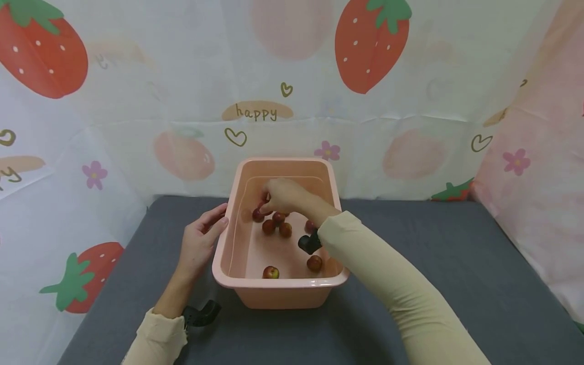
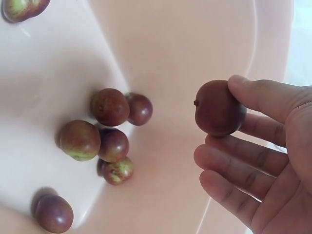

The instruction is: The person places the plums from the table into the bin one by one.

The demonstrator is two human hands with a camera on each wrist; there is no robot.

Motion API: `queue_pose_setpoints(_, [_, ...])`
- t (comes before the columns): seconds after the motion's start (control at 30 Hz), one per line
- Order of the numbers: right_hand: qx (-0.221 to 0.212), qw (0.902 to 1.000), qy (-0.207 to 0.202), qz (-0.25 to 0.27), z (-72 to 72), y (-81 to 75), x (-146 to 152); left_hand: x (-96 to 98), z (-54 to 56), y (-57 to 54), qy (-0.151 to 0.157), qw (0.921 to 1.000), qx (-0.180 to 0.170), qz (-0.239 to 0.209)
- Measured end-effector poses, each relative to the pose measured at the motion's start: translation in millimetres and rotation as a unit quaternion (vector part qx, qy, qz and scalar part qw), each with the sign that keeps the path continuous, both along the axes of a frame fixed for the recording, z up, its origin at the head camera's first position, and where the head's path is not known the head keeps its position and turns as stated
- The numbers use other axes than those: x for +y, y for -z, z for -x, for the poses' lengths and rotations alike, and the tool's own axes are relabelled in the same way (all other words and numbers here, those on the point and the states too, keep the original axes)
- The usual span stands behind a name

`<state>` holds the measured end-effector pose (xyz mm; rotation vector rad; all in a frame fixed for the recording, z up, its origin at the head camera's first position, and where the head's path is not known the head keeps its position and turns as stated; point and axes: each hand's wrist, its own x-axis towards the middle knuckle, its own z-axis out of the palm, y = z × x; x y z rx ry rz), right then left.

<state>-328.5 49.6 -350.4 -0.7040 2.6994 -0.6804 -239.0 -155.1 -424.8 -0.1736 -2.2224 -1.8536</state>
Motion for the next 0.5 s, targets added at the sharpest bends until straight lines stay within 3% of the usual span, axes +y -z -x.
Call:
queue_pose_setpoints(0.33, [0.074, 0.9931, -0.039, -0.083, 5.5, -0.5, -2.2, -0.6, 0.8, -0.3, 0.003, 1.0000, 0.008, -0.002])
queue_pose_setpoints(0.5, [0.050, 0.9966, -0.034, -0.056, 3.8, -1.4, 0.0, -1.3, -0.8, -0.1, 0.005, 1.0000, 0.003, 0.000])
